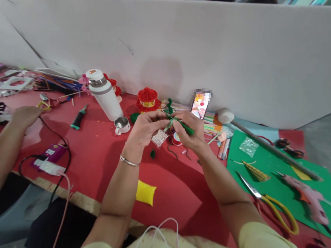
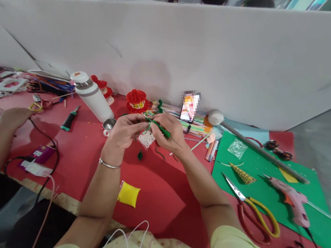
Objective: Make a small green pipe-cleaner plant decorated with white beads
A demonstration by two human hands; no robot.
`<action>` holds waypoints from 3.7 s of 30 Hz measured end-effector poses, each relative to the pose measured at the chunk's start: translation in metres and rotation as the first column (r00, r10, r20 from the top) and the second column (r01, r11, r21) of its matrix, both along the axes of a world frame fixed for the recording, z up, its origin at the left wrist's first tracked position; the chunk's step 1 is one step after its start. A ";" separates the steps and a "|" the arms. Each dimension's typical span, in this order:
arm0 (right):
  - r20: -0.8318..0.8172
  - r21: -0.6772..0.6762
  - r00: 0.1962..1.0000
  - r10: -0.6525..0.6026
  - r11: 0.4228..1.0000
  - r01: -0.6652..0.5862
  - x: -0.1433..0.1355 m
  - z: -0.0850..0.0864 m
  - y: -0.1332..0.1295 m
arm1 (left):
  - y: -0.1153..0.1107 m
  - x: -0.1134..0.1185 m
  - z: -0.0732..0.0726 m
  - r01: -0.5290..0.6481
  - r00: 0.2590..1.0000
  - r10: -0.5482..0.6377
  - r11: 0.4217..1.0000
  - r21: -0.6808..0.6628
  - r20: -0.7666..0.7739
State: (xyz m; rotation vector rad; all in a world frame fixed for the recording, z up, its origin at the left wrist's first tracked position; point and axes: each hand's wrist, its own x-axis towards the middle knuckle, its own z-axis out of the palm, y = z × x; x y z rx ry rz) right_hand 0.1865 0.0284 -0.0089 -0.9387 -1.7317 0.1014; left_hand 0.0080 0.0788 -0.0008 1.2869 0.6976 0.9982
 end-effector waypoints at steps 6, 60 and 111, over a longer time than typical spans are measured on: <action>-0.099 -0.168 0.994 0.055 0.983 -0.071 0.001 0.016 -0.007 | 0.000 0.002 -0.002 0.018 1.000 -0.017 0.999 0.026 -0.016; -0.010 -0.023 1.000 -0.010 1.000 0.010 -0.008 0.002 -0.001 | -0.001 0.013 0.002 -0.180 0.980 0.179 0.984 0.008 0.089; -0.569 -0.405 0.821 -0.045 0.884 -0.232 -0.009 -0.001 0.004 | 0.006 -0.001 -0.006 -0.192 0.981 0.190 0.972 0.132 0.028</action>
